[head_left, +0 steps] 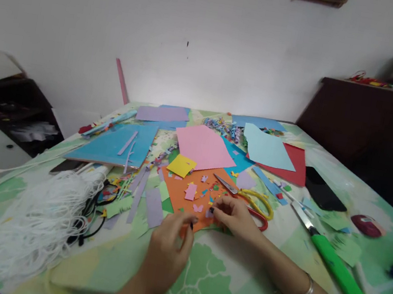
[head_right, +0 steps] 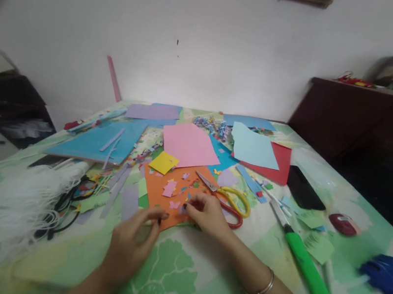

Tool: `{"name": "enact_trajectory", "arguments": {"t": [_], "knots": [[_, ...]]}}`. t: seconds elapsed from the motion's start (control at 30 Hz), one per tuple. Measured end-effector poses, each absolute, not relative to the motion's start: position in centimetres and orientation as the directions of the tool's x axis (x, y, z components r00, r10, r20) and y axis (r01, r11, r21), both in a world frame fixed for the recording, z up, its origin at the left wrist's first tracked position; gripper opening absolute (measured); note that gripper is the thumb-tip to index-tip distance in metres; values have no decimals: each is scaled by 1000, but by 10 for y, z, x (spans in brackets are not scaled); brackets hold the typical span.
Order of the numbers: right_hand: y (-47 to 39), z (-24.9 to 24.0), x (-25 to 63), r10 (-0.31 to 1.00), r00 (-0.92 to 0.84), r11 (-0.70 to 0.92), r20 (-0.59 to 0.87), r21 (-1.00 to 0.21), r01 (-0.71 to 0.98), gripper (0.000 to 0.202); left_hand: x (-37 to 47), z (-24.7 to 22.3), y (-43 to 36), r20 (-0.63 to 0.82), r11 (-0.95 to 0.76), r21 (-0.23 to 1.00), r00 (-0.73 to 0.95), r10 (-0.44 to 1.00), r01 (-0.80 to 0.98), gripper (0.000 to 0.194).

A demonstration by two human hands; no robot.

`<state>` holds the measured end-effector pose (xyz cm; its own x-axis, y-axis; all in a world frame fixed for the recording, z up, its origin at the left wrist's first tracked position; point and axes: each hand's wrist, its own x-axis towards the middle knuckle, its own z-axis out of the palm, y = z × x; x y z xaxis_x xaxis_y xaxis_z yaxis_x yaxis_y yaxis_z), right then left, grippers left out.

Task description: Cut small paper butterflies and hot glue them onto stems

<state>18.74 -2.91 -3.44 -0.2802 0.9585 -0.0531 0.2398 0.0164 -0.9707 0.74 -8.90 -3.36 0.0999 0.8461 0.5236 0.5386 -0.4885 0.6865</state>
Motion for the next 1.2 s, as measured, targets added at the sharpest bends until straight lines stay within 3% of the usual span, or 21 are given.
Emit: {"name": "enact_trajectory", "arguments": {"t": [0.03,0.1,0.3,0.43,0.57,0.73,0.97,1.2], "knots": [[-30,-35,184,950,-301,5,-80,-963,271,8,6,-38,-98,641,-593,534,169,749,602,18],[-31,-36,176,932,-342,2,-120,-942,336,8,6,-47,-114,719,-654,328,269,641,681,25],[-27,-38,157,922,-357,26,-148,-898,440,5,19,-59,-127,552,-521,161,361,751,838,44],[-28,-39,155,934,-317,3,-167,-881,474,3,18,-60,-126,391,-419,156,334,858,894,64],[-28,-41,161,945,-280,-36,-166,-909,416,7,15,-59,-125,316,-424,163,360,878,891,68],[-17,-40,171,984,-174,122,31,-832,541,13,13,-56,-124,247,-427,185,379,892,885,70],[-6,-30,161,937,-348,290,32,-630,721,19,14,-55,-126,232,-395,200,348,908,897,70],[-3,-24,157,923,-383,254,-41,-683,685,11,12,-53,-126,229,-371,222,321,919,902,70]]}}
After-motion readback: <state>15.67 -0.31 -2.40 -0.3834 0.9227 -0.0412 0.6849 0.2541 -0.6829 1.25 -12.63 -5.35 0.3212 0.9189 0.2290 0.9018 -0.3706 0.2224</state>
